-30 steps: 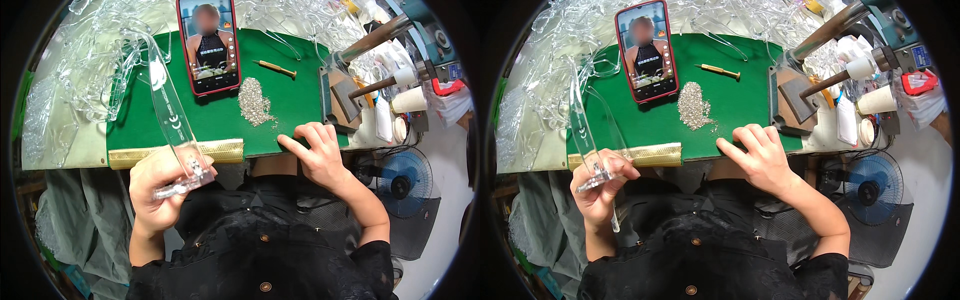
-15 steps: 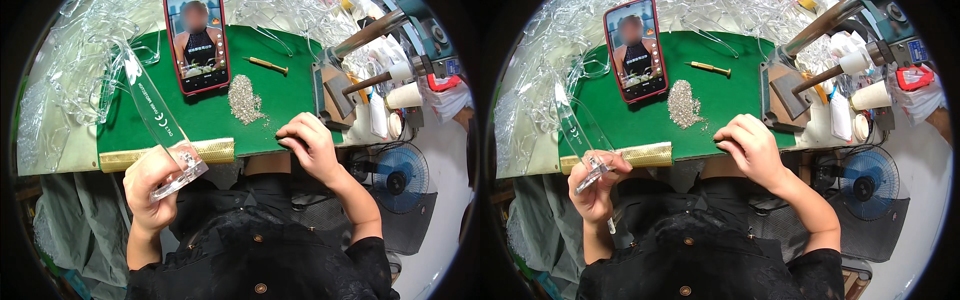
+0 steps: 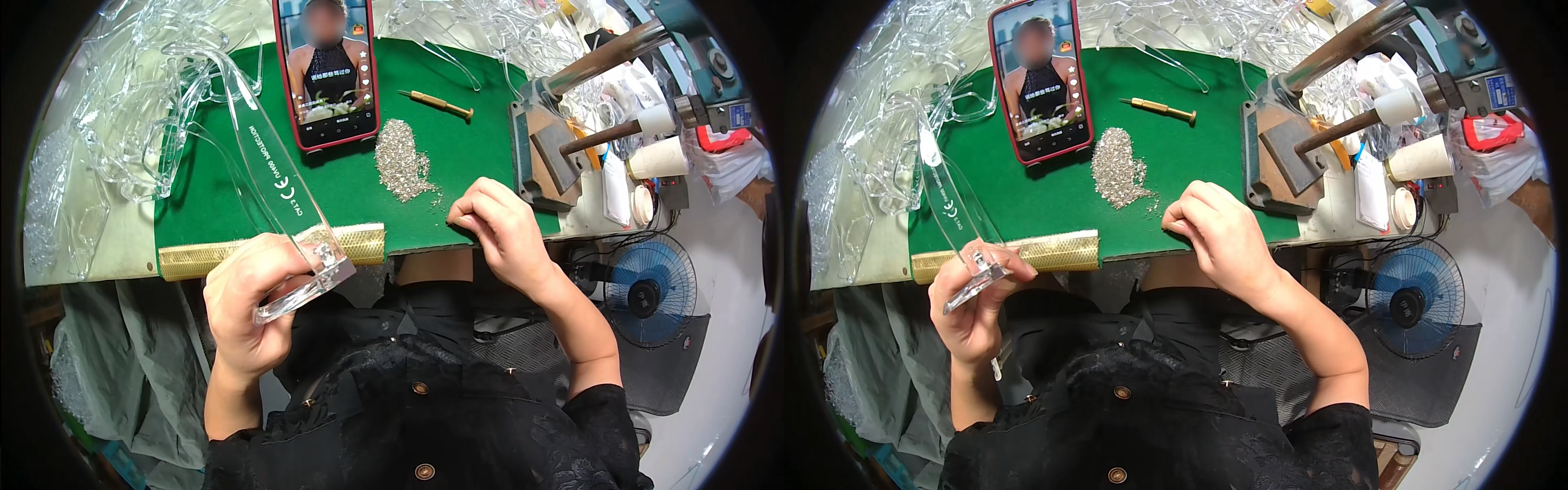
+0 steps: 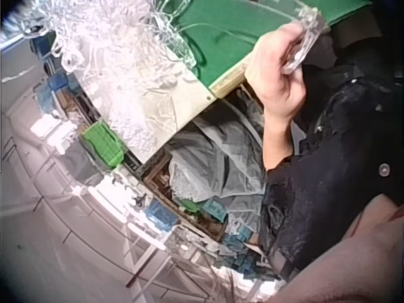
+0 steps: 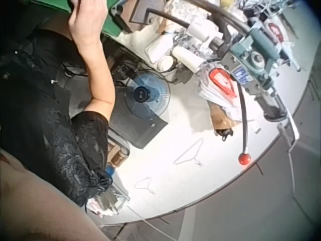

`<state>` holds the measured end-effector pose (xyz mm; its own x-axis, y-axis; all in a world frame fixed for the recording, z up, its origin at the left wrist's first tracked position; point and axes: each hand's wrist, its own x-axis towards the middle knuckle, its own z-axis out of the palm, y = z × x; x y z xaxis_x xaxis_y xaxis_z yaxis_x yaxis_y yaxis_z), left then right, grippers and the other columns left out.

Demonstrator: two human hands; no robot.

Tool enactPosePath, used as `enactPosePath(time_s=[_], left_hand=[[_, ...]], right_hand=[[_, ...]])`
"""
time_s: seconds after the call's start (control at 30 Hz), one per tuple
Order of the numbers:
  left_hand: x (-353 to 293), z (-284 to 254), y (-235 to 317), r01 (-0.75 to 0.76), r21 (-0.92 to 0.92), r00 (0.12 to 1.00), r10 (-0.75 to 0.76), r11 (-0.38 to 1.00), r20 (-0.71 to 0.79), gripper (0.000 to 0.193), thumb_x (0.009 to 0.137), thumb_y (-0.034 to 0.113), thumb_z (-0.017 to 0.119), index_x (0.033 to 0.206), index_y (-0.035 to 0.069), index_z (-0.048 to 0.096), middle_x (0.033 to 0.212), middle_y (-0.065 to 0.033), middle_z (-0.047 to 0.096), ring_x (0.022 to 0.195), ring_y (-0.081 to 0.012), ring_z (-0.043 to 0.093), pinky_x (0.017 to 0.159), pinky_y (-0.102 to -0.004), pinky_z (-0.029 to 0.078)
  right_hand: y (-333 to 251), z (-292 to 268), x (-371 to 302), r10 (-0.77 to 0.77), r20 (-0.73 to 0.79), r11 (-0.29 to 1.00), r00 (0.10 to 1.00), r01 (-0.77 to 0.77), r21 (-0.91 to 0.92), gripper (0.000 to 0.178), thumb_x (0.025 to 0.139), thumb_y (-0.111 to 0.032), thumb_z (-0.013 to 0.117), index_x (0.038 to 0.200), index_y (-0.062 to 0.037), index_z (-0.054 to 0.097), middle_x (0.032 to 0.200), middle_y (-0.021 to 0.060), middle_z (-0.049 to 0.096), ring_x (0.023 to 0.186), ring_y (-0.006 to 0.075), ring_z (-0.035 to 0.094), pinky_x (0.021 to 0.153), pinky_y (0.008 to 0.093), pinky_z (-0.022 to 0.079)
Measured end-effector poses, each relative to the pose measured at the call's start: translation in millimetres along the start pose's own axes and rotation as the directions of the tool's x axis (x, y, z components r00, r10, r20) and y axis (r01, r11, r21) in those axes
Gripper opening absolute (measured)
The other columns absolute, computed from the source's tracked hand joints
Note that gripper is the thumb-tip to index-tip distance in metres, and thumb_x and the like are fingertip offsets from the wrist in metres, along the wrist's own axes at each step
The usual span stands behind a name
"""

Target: The person assembles clear plastic eyeglass frames by hand, picking up small metal components and inserting them into the frame arms. The person repeatedly handles the frames, aligns parts, and secures components while a smartphone plays a video in the background.

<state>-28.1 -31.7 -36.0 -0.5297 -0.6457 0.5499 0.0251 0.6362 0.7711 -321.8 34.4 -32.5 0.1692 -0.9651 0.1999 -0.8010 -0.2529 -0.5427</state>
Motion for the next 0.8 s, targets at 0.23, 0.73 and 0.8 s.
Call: enactPosePath(time_s=[0.23,0.73,0.8], left_hand=[[0,3,-2,0.005,-0.033,0.999,-0.006,0.999,-0.041,0.023,0.09,0.004,0.063,0.112,-0.001,0.057,0.083,-0.0177,0.066,0.074,-0.0254,0.064,0.074,-0.039,0.053],[38,28,8,-0.145,-0.127,0.986,0.153,0.981,0.063,0.022,0.075,0.005,0.061,0.097,0.002,0.065,0.085,-0.0112,0.072,0.074,-0.0271,0.067,0.071,-0.0387,0.053],[43,46,4,-0.125,-0.203,0.984,0.147,0.971,0.098,0.025,0.071,-0.001,0.062,0.095,0.001,0.067,0.085,-0.012,0.071,0.074,-0.027,0.067,0.068,-0.0363,0.053]], right_hand=[[-2,-1,1,0.005,0.023,1.0,1.0,-0.006,0.009,0.009,0.077,0.002,0.067,0.083,-0.0015,0.06,0.079,0.0094,0.054,0.075,0.0263,0.055,0.065,0.0345,0.044],[-1,-13,5,0.003,-0.161,0.98,0.987,0.029,0.195,0.007,0.083,-0.002,0.059,0.079,-0.0017,0.052,0.078,0.009,0.05,0.072,0.0232,0.05,0.066,0.0311,0.042],[-15,-38,13,-0.01,-0.227,0.927,0.974,0.094,0.362,0.011,0.087,-0.004,0.056,0.077,-0.0018,0.05,0.078,0.0069,0.048,0.073,0.0176,0.048,0.066,0.0273,0.04]])
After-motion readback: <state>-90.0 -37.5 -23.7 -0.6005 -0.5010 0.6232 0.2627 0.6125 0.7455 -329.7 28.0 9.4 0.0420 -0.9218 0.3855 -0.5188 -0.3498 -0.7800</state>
